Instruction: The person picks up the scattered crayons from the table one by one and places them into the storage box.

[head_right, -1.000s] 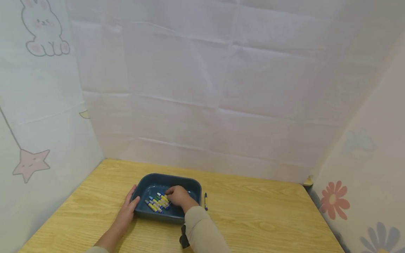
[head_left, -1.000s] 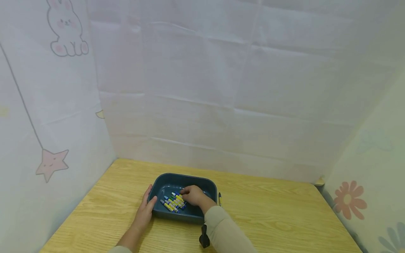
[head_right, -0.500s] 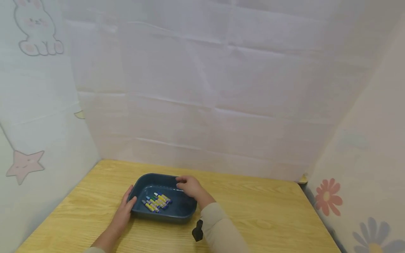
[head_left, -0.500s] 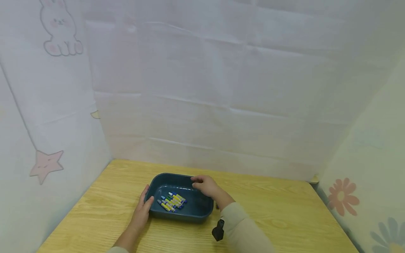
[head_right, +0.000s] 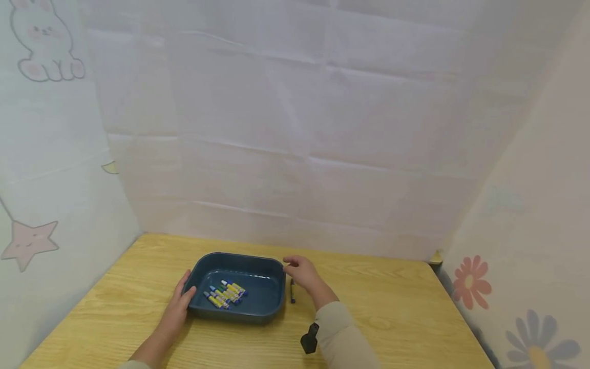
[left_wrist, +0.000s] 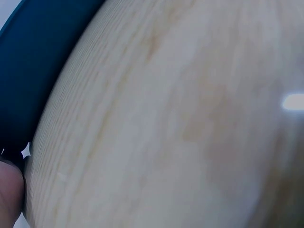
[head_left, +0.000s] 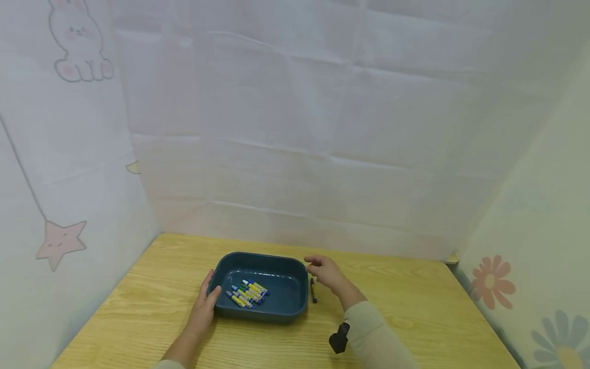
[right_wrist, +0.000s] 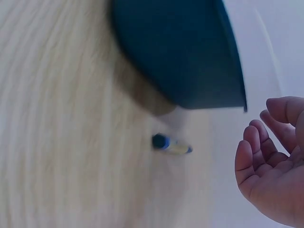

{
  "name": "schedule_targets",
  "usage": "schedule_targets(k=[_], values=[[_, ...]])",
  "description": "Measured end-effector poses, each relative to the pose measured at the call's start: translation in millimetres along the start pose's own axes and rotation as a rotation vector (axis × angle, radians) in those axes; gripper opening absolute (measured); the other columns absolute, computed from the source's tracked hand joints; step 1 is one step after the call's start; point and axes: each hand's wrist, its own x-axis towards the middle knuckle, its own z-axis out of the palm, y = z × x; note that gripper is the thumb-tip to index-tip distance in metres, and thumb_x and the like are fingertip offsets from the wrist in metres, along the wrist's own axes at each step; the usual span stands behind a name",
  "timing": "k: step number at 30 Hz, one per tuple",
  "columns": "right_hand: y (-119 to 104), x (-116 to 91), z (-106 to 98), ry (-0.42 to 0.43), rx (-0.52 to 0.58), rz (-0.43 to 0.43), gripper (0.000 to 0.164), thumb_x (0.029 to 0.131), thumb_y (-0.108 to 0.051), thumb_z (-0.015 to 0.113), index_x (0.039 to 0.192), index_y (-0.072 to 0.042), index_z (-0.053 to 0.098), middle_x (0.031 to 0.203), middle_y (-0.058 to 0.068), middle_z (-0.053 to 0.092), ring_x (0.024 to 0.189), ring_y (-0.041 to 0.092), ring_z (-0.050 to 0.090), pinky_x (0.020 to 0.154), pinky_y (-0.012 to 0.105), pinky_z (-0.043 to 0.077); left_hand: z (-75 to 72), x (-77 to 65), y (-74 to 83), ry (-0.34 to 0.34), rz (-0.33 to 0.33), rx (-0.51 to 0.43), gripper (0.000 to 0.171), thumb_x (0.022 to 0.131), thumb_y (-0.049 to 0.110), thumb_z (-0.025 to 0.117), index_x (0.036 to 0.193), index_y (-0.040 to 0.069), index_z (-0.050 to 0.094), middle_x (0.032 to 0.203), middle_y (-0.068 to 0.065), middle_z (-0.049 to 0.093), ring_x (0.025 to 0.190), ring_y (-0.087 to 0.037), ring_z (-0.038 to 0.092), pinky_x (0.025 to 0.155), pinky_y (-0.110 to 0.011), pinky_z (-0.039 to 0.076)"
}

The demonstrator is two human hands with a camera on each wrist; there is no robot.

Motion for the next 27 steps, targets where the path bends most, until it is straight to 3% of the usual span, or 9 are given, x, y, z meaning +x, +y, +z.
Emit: schedule_targets(k=[12, 19, 27], values=[[37.8, -3.9, 2.3, 0.074, -0.009, 0.077, 0.036, 0.096, -0.008, 0.057, 0.129, 0.005, 0.058, 0.105, 0.018, 0.065, 0.078, 0.023, 0.057, 0.062, 0.03, 0.047, 1.2, -1.4, 3.1, 0.0, -0.027, 0.004, 0.065, 0.105, 0.028, 0.037, 0.159, 0.012, 0.004, 0.165, -0.02, 0.002, 0.15, -0.047, 0.0, 0.117, -0.068, 0.004], [48.4, -9.3, 10.9, 0.111, -0.056, 0.105, 0.042, 0.09, -0.007, 0.057, 0.129, 0.008, 0.056, 0.105, 0.019, 0.063, 0.081, 0.019, 0.058, 0.065, 0.029, 0.048, 0.8, -1.6, 1.9, 0.002, -0.017, -0.007, 0.065, 0.105, 0.029, 0.038, 0.159, 0.012, 0.005, 0.165, -0.02, 0.003, 0.15, -0.047, 0.0, 0.117, -0.068, 0.003], [52.0, -10.1, 23.3, 0.193, -0.238, 0.082, 0.042, 0.087, -0.013, 0.064, 0.125, 0.006, 0.06, 0.105, 0.018, 0.065, 0.09, 0.024, 0.059, 0.073, 0.038, 0.052, 0.7, -1.1, 1.9, -0.007, -0.018, -0.012, 0.065, 0.105, 0.029, 0.038, 0.159, 0.013, 0.004, 0.165, -0.019, 0.001, 0.15, -0.047, -0.002, 0.117, -0.068, 0.002]])
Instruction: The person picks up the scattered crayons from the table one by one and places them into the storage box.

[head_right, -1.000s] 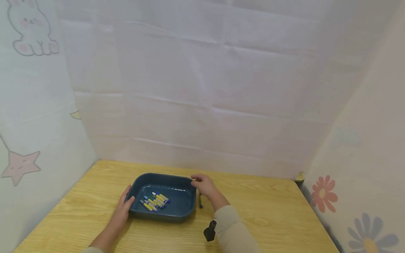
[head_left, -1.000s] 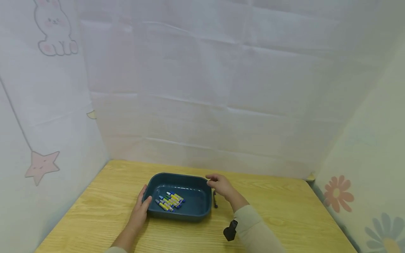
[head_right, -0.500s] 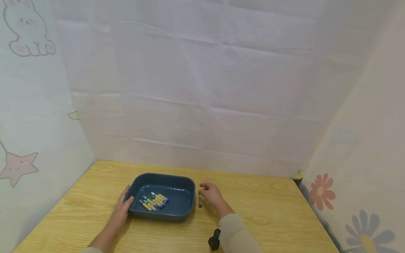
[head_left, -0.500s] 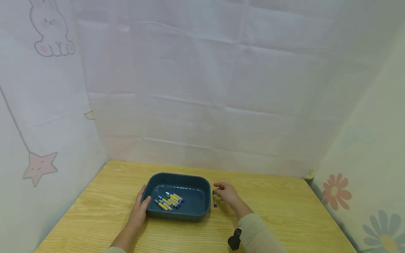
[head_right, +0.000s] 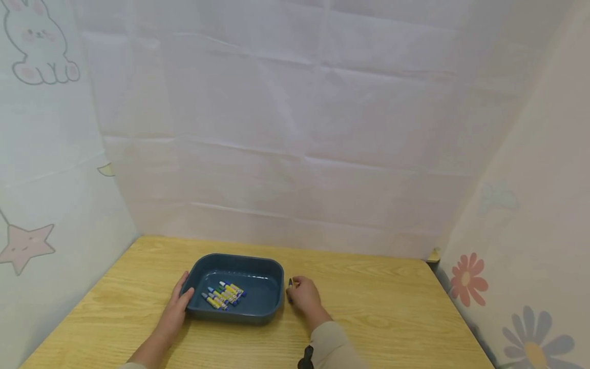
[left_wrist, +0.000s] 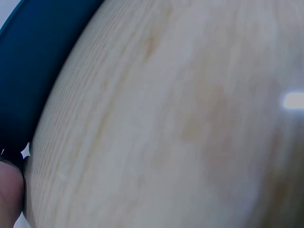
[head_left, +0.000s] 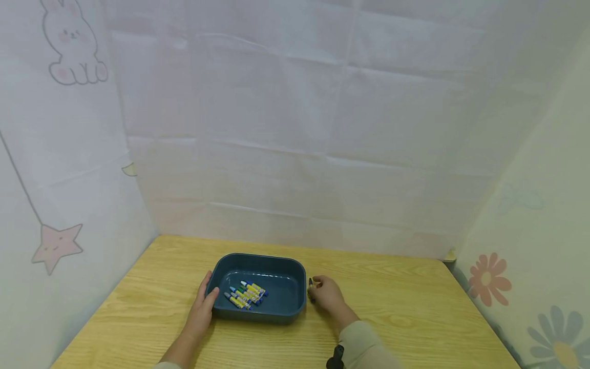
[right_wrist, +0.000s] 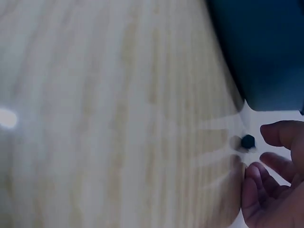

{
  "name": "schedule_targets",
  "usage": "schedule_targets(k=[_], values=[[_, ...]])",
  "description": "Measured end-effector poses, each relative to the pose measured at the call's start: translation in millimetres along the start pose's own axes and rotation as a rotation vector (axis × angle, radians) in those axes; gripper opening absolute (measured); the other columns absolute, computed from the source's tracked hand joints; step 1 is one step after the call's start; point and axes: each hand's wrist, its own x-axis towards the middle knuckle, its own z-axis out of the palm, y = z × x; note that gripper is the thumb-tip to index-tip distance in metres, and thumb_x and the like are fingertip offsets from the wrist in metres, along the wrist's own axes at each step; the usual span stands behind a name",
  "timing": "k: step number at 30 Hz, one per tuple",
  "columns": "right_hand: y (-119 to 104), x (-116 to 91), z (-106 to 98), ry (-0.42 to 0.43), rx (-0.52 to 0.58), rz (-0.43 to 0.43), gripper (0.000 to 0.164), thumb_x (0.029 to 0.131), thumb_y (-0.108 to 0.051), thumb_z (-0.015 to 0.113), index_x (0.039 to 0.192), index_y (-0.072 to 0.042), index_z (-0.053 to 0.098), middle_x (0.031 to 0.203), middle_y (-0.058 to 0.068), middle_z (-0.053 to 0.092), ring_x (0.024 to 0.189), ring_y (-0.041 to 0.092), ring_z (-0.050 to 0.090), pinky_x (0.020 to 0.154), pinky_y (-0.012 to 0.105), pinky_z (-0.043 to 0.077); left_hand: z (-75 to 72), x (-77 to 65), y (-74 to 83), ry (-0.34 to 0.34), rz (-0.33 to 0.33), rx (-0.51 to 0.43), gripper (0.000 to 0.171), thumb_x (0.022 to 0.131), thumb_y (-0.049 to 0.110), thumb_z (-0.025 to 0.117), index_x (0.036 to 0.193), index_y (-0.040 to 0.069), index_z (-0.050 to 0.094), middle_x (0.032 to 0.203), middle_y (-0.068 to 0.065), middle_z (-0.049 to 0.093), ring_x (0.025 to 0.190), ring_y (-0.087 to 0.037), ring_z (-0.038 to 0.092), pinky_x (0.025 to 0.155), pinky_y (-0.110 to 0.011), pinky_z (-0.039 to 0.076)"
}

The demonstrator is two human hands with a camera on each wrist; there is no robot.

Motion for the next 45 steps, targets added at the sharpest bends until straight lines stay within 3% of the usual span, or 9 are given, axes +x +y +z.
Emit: schedule_targets(k=[7, 12, 16, 20, 26, 30, 34, 39, 45], values=[[-0.8, 2.6, 9.9, 0.036, -0.116, 0.012, 0.043, 0.084, -0.013, 0.07, 0.122, 0.004, 0.063, 0.113, 0.02, 0.069, 0.097, 0.027, 0.064, 0.08, 0.042, 0.054, 1.0, -1.5, 0.0, -0.002, -0.002, 0.001, 0.066, 0.105, 0.03, 0.038, 0.159, 0.013, 0.003, 0.165, -0.02, 0.0, 0.15, -0.047, -0.003, 0.117, -0.068, 0.002], [-1.7, 2.5, 9.9, 0.06, -0.174, -0.006, 0.033, 0.086, -0.006, 0.064, 0.118, 0.002, 0.066, 0.099, 0.014, 0.071, 0.082, 0.021, 0.06, 0.072, 0.038, 0.052, 1.0, -2.1, 0.7, 0.003, 0.003, 0.004, 0.065, 0.105, 0.029, 0.037, 0.159, 0.012, 0.004, 0.165, -0.02, 0.001, 0.15, -0.046, -0.002, 0.118, -0.068, 0.002], [-1.1, 2.8, 5.7, 0.045, -0.176, -0.022, 0.03, 0.088, -0.006, 0.061, 0.117, 0.002, 0.067, 0.096, 0.012, 0.069, 0.08, 0.02, 0.059, 0.068, 0.034, 0.051, 1.0, -1.6, 1.0, 0.002, 0.003, 0.012, 0.065, 0.105, 0.029, 0.037, 0.159, 0.013, 0.004, 0.165, -0.02, 0.002, 0.15, -0.047, -0.001, 0.117, -0.068, 0.002], [0.4, 5.9, -3.7, -0.005, -0.066, -0.018, 0.034, 0.09, -0.005, 0.057, 0.122, 0.006, 0.063, 0.098, 0.015, 0.067, 0.076, 0.017, 0.055, 0.062, 0.027, 0.046, 1.1, -1.8, 1.5, 0.004, -0.001, 0.017, 0.065, 0.105, 0.03, 0.037, 0.159, 0.014, 0.005, 0.165, -0.02, 0.003, 0.15, -0.047, 0.0, 0.117, -0.068, 0.003], [-4.8, 14.4, -21.1, -0.077, 0.198, 0.03, 0.041, 0.095, -0.007, 0.053, 0.135, 0.005, 0.054, 0.103, 0.016, 0.064, 0.061, 0.01, 0.045, 0.054, 0.023, 0.038, 1.1, -1.9, 1.3, 0.013, 0.013, 0.005, 0.064, 0.105, 0.029, 0.037, 0.159, 0.013, 0.007, 0.165, -0.02, 0.003, 0.15, -0.047, 0.0, 0.117, -0.068, 0.002], [-15.4, 18.6, -32.3, -0.095, 0.3, 0.028, 0.043, 0.097, -0.01, 0.052, 0.138, 0.001, 0.052, 0.111, 0.018, 0.062, 0.073, 0.017, 0.053, 0.062, 0.027, 0.044, 1.2, -1.5, 0.4, 0.014, 0.014, 0.002, 0.065, 0.105, 0.028, 0.038, 0.159, 0.012, 0.006, 0.164, -0.021, 0.004, 0.149, -0.048, 0.001, 0.117, -0.069, 0.003], [-26.5, 22.8, -38.4, -0.122, 0.353, 0.021, 0.043, 0.098, -0.013, 0.052, 0.14, -0.003, 0.052, 0.12, 0.021, 0.061, 0.088, 0.022, 0.057, 0.074, 0.035, 0.051, 0.4, -0.3, -2.0, 0.014, 0.007, 0.015, 0.065, 0.105, 0.03, 0.039, 0.159, 0.013, 0.006, 0.164, -0.022, 0.005, 0.149, -0.048, 0.002, 0.116, -0.069, 0.005], [-42.9, 25.6, -38.6, -0.174, 0.397, -0.004, 0.044, 0.099, -0.015, 0.052, 0.141, -0.004, 0.051, 0.109, 0.017, 0.061, 0.084, 0.019, 0.054, 0.078, 0.039, 0.053, 0.0, 1.7, -4.8, 0.006, -0.015, 0.023, 0.066, 0.105, 0.032, 0.038, 0.159, 0.016, 0.005, 0.165, -0.02, 0.004, 0.149, -0.047, 0.001, 0.116, -0.069, 0.005], [-62.3, 27.5, -29.9, -0.223, 0.422, -0.041, 0.043, 0.098, -0.013, 0.053, 0.14, -0.004, 0.052, 0.106, 0.013, 0.058, 0.083, 0.018, 0.05, 0.075, 0.034, 0.051, 1.2, 3.0, -4.1, 0.006, -0.008, 0.003, 0.066, 0.105, 0.031, 0.039, 0.159, 0.015, 0.006, 0.165, -0.019, 0.004, 0.15, -0.047, 0.001, 0.116, -0.069, 0.004]])
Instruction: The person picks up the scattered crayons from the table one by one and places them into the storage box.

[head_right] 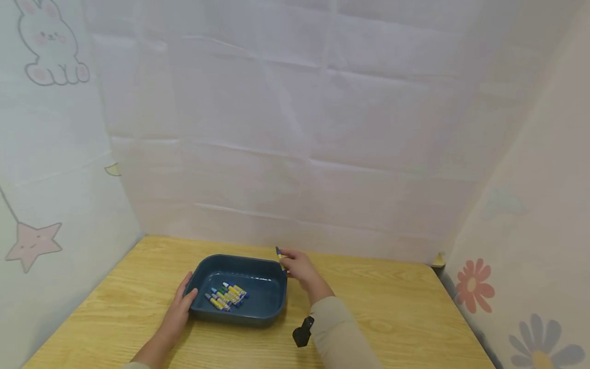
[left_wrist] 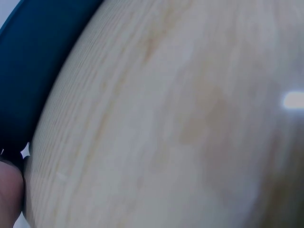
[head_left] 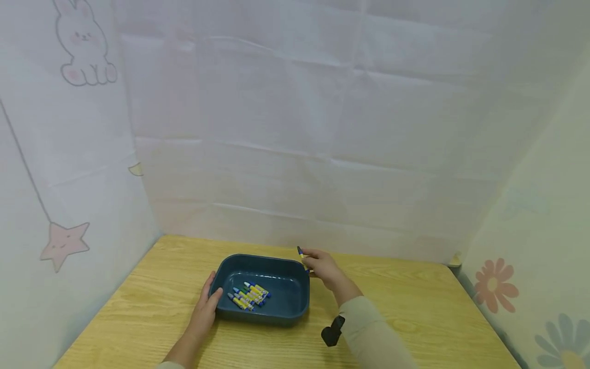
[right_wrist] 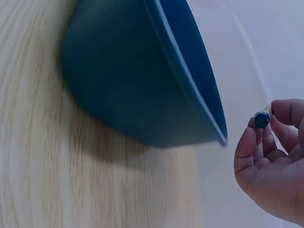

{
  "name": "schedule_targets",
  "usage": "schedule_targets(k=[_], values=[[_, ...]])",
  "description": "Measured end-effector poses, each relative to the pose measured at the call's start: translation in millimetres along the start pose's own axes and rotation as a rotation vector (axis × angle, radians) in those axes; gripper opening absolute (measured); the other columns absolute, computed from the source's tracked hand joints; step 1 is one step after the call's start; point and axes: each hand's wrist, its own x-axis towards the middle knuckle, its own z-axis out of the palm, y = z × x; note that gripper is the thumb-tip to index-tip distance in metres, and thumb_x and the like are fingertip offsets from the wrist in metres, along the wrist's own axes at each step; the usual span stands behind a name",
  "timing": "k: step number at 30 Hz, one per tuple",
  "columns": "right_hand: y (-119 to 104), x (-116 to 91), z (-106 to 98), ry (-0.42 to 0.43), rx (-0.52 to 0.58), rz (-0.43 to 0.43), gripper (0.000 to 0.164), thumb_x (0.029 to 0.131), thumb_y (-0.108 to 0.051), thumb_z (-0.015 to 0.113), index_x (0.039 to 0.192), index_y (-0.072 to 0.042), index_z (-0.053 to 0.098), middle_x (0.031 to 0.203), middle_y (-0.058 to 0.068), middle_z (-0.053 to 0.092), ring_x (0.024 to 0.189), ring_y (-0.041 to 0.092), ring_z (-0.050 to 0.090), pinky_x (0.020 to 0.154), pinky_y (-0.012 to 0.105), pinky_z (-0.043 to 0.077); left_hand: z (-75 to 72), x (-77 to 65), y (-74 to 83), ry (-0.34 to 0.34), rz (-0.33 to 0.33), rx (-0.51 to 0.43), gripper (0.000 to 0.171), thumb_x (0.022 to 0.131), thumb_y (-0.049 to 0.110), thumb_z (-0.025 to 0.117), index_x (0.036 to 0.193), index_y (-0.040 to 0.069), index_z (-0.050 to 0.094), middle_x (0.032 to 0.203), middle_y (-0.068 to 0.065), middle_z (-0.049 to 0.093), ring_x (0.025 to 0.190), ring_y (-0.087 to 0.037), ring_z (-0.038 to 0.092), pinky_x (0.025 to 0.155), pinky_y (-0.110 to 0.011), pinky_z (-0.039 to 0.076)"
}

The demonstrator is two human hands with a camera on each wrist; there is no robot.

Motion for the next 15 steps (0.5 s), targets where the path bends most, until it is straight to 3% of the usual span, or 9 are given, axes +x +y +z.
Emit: schedule_targets(k=[4, 8, 15], values=[[-5.3, 4.9, 14.1, -0.028, -0.01, -0.007, 0.042, 0.098, -0.014, 0.053, 0.139, -0.004, 0.054, 0.113, 0.016, 0.059, 0.08, 0.016, 0.049, 0.073, 0.029, 0.05, 0.2, -0.1, 0.8, -0.003, 0.002, -0.024, 0.065, 0.105, 0.029, 0.039, 0.159, 0.015, 0.005, 0.165, -0.019, 0.003, 0.15, -0.047, -0.001, 0.116, -0.069, 0.002], [-8.2, 9.2, 29.6, -0.062, -0.034, -0.021, 0.042, 0.098, -0.014, 0.053, 0.138, -0.003, 0.055, 0.12, 0.022, 0.06, 0.085, 0.017, 0.052, 0.075, 0.031, 0.053, 0.3, -0.1, 1.0, -0.004, 0.011, -0.044, 0.065, 0.105, 0.027, 0.039, 0.159, 0.013, 0.004, 0.165, -0.018, 0.002, 0.15, -0.047, -0.002, 0.117, -0.068, 0.001], [-3.3, 15.9, 56.2, -0.12, -0.115, -0.052, 0.039, 0.095, -0.011, 0.055, 0.132, 0.0, 0.059, 0.116, 0.021, 0.064, 0.085, 0.016, 0.054, 0.07, 0.03, 0.052, 0.8, -1.4, 2.7, 0.004, 0.006, -0.04, 0.065, 0.105, 0.029, 0.04, 0.159, 0.013, 0.006, 0.165, -0.017, 0.003, 0.15, -0.046, -0.002, 0.117, -0.068, 0.001]])
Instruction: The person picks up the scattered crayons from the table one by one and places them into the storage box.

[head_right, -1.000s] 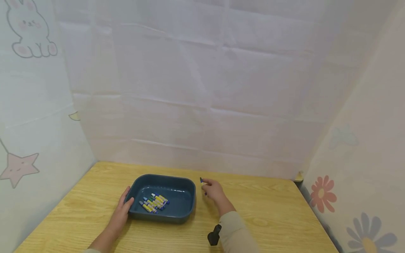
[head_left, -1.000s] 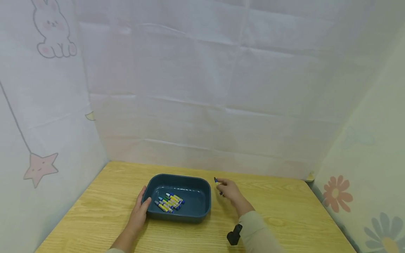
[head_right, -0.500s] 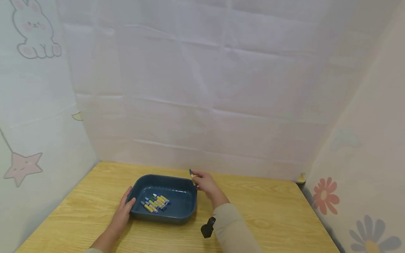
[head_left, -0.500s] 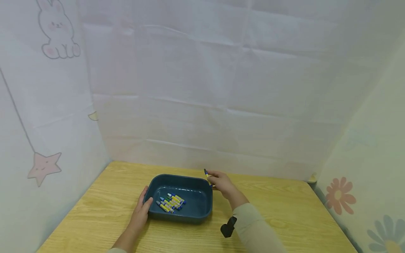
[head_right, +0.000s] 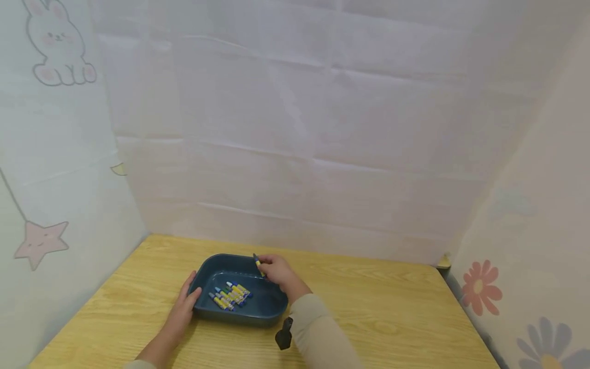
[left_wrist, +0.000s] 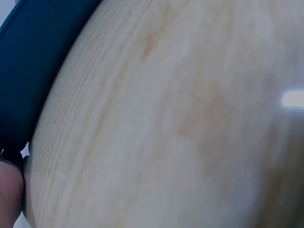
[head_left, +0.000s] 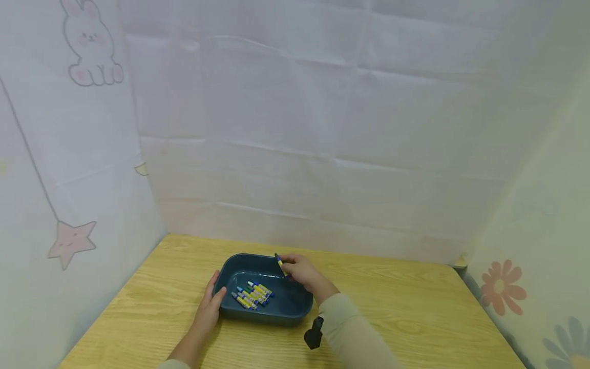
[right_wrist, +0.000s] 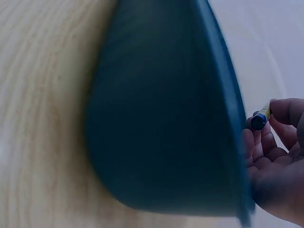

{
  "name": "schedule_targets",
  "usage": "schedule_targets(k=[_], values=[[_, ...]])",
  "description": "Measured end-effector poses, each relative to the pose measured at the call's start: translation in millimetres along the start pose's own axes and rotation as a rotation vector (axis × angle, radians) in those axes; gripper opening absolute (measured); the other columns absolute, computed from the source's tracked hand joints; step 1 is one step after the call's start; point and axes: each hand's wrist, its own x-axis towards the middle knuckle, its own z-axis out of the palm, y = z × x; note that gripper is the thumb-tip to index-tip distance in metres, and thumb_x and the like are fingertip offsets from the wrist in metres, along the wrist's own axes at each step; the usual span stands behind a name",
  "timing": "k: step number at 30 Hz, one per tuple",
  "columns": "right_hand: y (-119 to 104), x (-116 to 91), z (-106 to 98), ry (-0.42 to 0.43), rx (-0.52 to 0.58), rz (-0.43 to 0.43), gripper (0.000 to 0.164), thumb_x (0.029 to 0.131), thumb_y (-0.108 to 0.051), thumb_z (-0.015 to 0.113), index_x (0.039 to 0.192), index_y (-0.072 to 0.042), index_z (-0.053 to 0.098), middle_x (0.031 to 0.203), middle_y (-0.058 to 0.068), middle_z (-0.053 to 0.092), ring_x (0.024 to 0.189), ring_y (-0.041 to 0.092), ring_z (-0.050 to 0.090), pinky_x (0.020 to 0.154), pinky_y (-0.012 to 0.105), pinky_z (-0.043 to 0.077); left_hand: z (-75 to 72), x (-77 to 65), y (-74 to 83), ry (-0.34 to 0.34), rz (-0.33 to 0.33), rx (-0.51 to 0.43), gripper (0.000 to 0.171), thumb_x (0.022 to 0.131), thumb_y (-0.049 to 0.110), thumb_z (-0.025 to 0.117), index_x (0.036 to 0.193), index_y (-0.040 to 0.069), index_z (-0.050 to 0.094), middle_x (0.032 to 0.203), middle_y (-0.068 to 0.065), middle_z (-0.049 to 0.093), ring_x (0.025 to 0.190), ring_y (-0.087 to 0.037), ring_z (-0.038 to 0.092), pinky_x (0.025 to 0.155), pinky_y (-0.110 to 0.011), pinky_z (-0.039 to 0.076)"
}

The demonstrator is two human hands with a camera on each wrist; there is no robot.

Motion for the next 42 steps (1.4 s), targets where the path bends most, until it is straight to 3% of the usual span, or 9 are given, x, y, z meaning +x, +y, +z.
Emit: schedule_targets(k=[9, 14, 19, 25, 34, 42], values=[[7.6, -0.1, 18.6, -0.019, -0.113, 0.033, 0.036, 0.095, -0.009, 0.057, 0.129, 0.001, 0.061, 0.123, 0.019, 0.065, 0.087, 0.015, 0.059, 0.071, 0.033, 0.054, 3.6, -0.1, 0.0, 0.004, 0.005, 0.003, 0.064, 0.105, 0.028, 0.039, 0.159, 0.014, 0.008, 0.166, -0.017, 0.004, 0.15, -0.045, 0.0, 0.117, -0.067, 0.001], [16.4, 2.6, 28.5, -0.026, -0.191, 0.053, 0.032, 0.094, -0.009, 0.06, 0.124, -0.002, 0.065, 0.118, 0.017, 0.066, 0.087, 0.016, 0.06, 0.068, 0.03, 0.053, 4.3, -0.3, -1.2, -0.003, 0.0, 0.001, 0.064, 0.105, 0.027, 0.039, 0.159, 0.014, 0.007, 0.166, -0.017, 0.004, 0.15, -0.045, -0.001, 0.117, -0.068, 0.002], [18.3, 2.2, 33.1, -0.053, -0.319, 0.018, 0.03, 0.093, -0.007, 0.06, 0.122, -0.001, 0.066, 0.108, 0.016, 0.067, 0.079, 0.015, 0.055, 0.064, 0.028, 0.047, 5.8, -0.2, -0.5, -0.009, -0.005, 0.006, 0.065, 0.105, 0.029, 0.04, 0.159, 0.016, 0.006, 0.165, -0.017, 0.004, 0.15, -0.046, -0.001, 0.116, -0.07, 0.003], [17.7, 0.3, 35.9, -0.069, -0.449, -0.009, 0.027, 0.092, -0.007, 0.06, 0.118, -0.003, 0.069, 0.112, 0.013, 0.069, 0.087, 0.018, 0.056, 0.08, 0.039, 0.052, 7.2, -0.7, 1.3, -0.005, -0.004, 0.016, 0.064, 0.105, 0.028, 0.04, 0.159, 0.016, 0.008, 0.166, -0.016, 0.005, 0.15, -0.045, 0.0, 0.117, -0.068, 0.003], [15.1, -4.6, 40.2, -0.072, -0.5, 0.021, 0.024, 0.093, -0.008, 0.061, 0.114, -0.005, 0.071, 0.114, 0.012, 0.069, 0.094, 0.02, 0.06, 0.088, 0.045, 0.053, 8.0, -1.5, 0.5, -0.011, -0.009, 0.029, 0.064, 0.105, 0.028, 0.039, 0.159, 0.015, 0.008, 0.166, -0.016, 0.005, 0.15, -0.045, 0.0, 0.117, -0.068, 0.003], [15.5, -8.2, 37.3, -0.052, -0.471, 0.03, 0.024, 0.093, -0.009, 0.06, 0.115, -0.003, 0.07, 0.116, 0.013, 0.069, 0.101, 0.024, 0.063, 0.09, 0.046, 0.053, 10.4, 1.2, -1.2, -0.023, 0.014, 0.024, 0.064, 0.105, 0.029, 0.039, 0.159, 0.013, 0.008, 0.165, -0.017, 0.006, 0.15, -0.045, 0.001, 0.117, -0.067, 0.003]])
